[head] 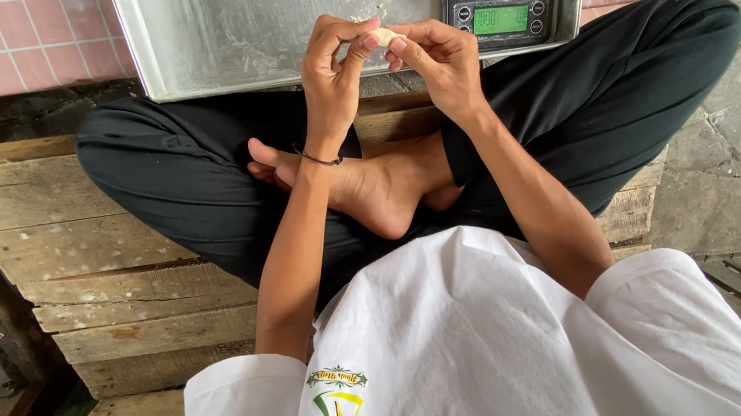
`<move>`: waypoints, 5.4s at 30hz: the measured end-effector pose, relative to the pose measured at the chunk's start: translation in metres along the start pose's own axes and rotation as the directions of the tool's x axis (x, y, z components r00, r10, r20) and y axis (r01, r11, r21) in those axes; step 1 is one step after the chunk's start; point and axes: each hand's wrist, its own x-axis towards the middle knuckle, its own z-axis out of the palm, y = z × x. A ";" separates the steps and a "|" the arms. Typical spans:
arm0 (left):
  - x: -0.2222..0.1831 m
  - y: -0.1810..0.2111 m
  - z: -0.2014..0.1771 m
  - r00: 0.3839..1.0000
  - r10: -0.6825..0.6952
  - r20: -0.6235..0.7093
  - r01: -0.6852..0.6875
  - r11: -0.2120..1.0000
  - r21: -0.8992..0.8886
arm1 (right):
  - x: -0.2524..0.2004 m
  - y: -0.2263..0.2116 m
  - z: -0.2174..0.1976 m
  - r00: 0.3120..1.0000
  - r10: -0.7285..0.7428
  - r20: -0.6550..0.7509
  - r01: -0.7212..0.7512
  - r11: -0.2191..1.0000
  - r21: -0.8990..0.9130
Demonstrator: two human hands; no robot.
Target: The person weighs small pieces of dough, rolls them into thin ropes on a metal tray, and braids them into snacks.
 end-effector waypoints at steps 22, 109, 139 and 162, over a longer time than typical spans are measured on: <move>0.002 0.003 0.001 0.989 -0.150 0.002 0.146 0.957 -0.251 | 0.004 -0.006 -0.002 0.997 -0.074 -0.037 0.073 0.997 -0.027; 0.000 -0.002 0.006 0.998 -0.053 0.034 0.055 0.996 -0.076 | 0.007 0.016 -0.006 0.971 -0.167 -0.172 0.156 0.985 -0.075; -0.004 -0.002 0.006 0.987 0.114 0.110 -0.139 0.957 0.253 | 0.004 0.014 -0.007 0.982 -0.127 -0.138 0.116 0.989 -0.089; -0.046 0.137 0.095 0.938 0.212 0.275 -0.234 0.971 0.052 | -0.006 -0.160 0.047 0.986 -0.153 -0.066 0.154 0.988 0.009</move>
